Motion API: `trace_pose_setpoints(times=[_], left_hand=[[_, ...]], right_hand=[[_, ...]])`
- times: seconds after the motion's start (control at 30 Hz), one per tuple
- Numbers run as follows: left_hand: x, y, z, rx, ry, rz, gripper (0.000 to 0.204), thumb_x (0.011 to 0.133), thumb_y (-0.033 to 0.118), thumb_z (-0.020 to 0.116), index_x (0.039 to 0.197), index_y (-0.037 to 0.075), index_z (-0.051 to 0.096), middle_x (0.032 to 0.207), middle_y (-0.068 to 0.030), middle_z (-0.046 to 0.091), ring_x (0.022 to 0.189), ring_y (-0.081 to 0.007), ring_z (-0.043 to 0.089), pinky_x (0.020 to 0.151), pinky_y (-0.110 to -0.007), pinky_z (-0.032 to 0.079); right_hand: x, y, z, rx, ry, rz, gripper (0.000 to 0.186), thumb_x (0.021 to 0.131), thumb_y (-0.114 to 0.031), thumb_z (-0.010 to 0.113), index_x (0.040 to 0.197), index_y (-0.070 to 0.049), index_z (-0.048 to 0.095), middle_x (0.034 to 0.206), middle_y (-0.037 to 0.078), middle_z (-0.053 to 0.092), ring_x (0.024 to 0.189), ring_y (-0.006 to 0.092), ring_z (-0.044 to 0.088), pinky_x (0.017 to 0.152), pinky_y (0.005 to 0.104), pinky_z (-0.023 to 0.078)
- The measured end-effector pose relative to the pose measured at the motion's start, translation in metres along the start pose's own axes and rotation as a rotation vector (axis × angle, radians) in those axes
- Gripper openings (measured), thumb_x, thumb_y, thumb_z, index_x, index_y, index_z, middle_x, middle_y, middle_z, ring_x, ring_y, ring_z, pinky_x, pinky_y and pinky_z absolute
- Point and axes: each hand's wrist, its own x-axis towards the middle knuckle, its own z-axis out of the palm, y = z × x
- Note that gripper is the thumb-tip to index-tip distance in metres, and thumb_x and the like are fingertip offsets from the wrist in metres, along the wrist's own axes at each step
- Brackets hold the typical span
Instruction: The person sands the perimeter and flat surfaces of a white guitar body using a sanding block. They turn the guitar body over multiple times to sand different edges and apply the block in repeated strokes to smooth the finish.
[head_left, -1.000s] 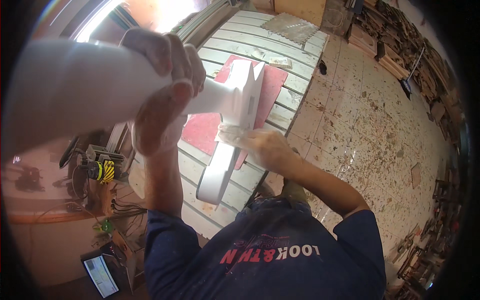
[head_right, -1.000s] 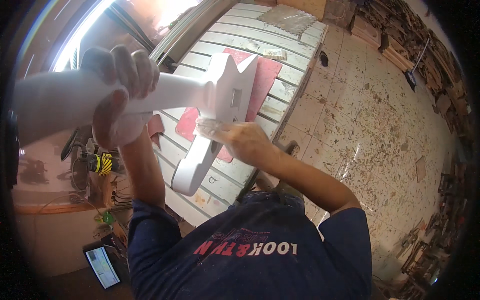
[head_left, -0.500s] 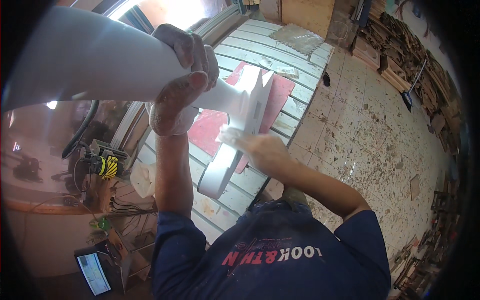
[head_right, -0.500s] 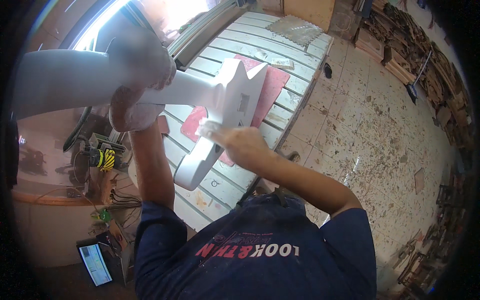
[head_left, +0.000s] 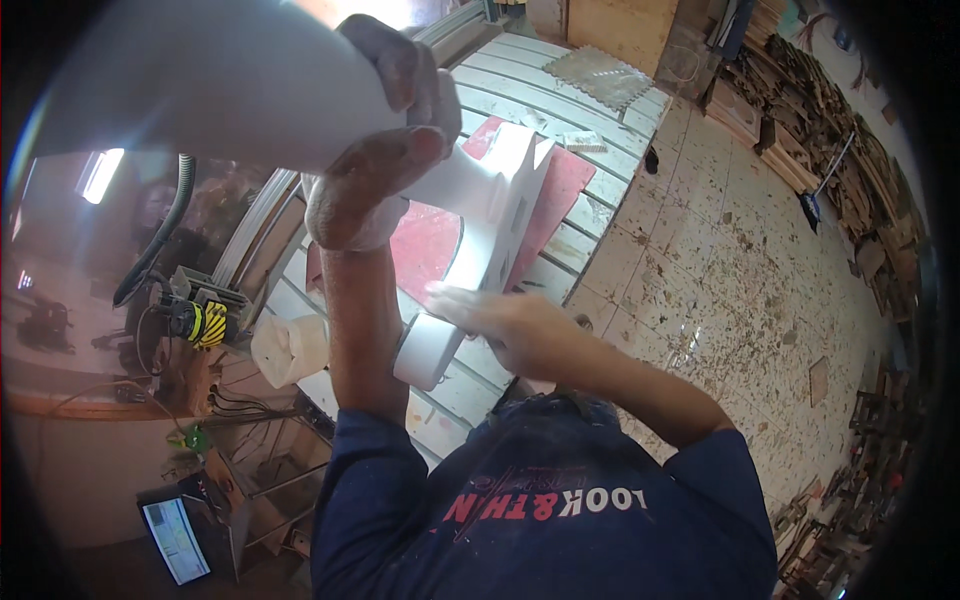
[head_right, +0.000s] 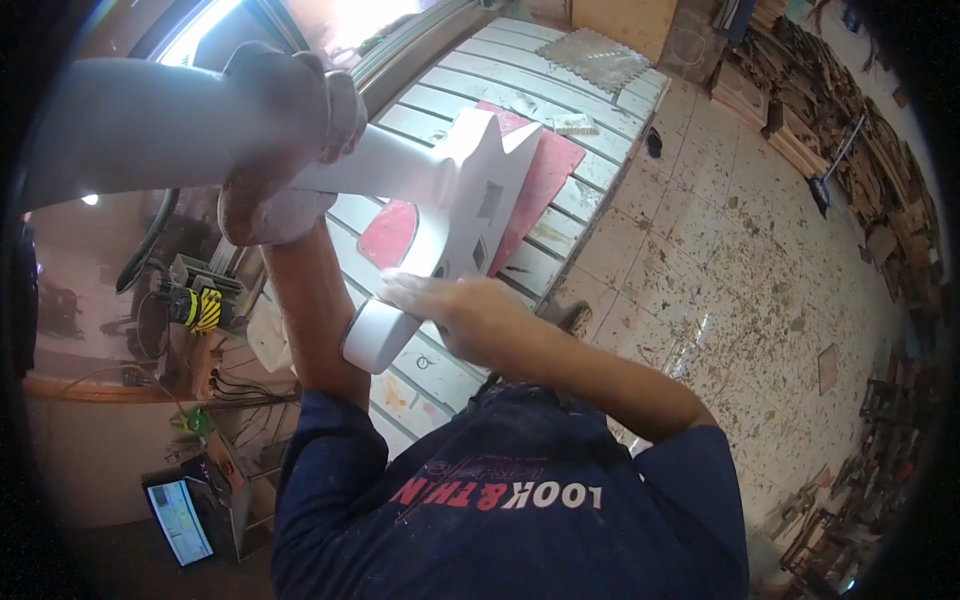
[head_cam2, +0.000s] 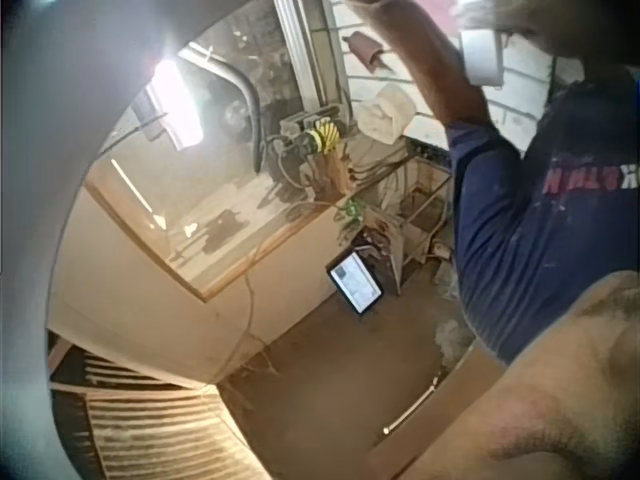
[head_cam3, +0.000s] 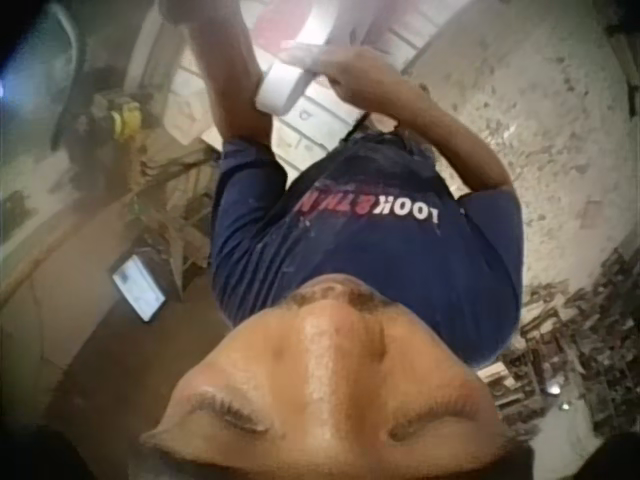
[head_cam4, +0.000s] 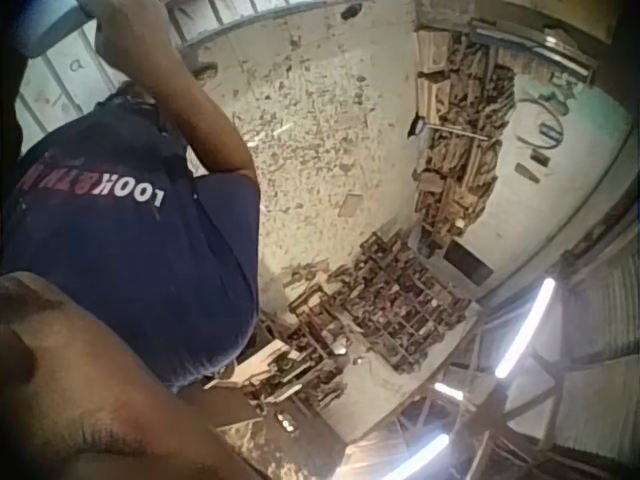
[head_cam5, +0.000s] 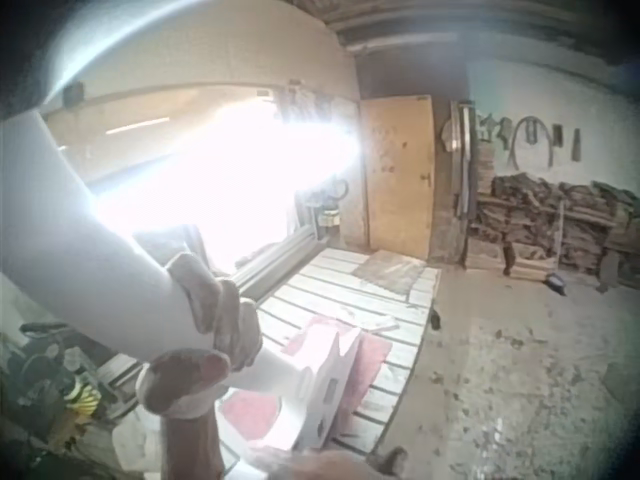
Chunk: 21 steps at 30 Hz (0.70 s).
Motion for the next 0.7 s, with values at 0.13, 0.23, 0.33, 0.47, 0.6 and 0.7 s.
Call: trace_pose_setpoints(times=[0.13,0.23,0.33,0.47,0.6,0.7], left_hand=[[0.003,-0.003,0.001,0.007,-0.011,-0.014,0.035,0.078,0.006,0.077,0.098,0.007,0.047,0.080,-0.0023,0.046,0.065,-0.0097,0.044,0.056,-0.025,0.036],[0.002,0.001,0.001,0.037,-0.016,0.008,0.035,0.078,0.006,0.076,0.098,0.007,0.047,0.081,-0.0028,0.045,0.065,-0.0099,0.043,0.056,-0.026,0.036],[-0.001,0.002,0.000,0.014,-0.041,-0.011,0.036,0.079,0.006,0.076,0.098,0.006,0.046,0.081,-0.0027,0.045,0.065,-0.0103,0.042,0.057,-0.027,0.037],[0.005,-0.001,-0.003,-0.065,-0.039,-0.039,0.038,0.082,0.006,0.078,0.100,0.006,0.045,0.081,-0.0021,0.044,0.066,-0.0106,0.043,0.057,-0.026,0.037],[0.007,-0.002,-0.005,0.014,-0.171,-0.039,0.029,0.084,0.009,0.066,0.100,0.010,0.042,0.079,-0.0030,0.045,0.065,-0.0126,0.044,0.061,-0.027,0.037],[0.008,0.000,-0.004,0.031,-0.178,-0.056,0.029,0.084,0.009,0.067,0.100,0.010,0.042,0.078,-0.0027,0.044,0.065,-0.0126,0.043,0.061,-0.027,0.037]], right_hand=[[-0.003,-0.005,-0.011,0.044,0.000,-0.007,0.064,0.082,0.013,0.054,0.142,-0.009,0.060,0.143,0.014,0.062,0.129,0.0297,0.062,0.104,0.0408,0.054],[-0.019,0.007,-0.012,0.038,0.045,-0.094,0.061,0.084,0.010,0.054,0.141,-0.011,0.061,0.143,0.014,0.062,0.123,0.0285,0.065,0.100,0.0389,0.056],[0.001,0.037,-0.024,-0.224,-0.059,0.126,0.057,0.087,0.008,0.054,0.139,-0.013,0.063,0.140,0.015,0.064,0.119,0.0283,0.068,0.101,0.0393,0.055],[-0.013,0.015,-0.002,0.099,0.092,-0.075,0.051,0.091,0.003,0.054,0.139,-0.012,0.063,0.140,0.015,0.064,0.120,0.0310,0.067,0.105,0.0411,0.053],[0.008,0.038,-0.018,-0.032,0.041,0.056,0.054,0.092,0.008,0.049,0.142,-0.010,0.060,0.143,0.015,0.061,0.126,0.0315,0.063,0.108,0.0406,0.051],[-0.003,0.027,-0.001,-0.073,0.144,-0.054,0.055,0.092,0.007,0.048,0.143,-0.012,0.059,0.146,0.013,0.059,0.124,0.0305,0.065,0.105,0.0399,0.054]])
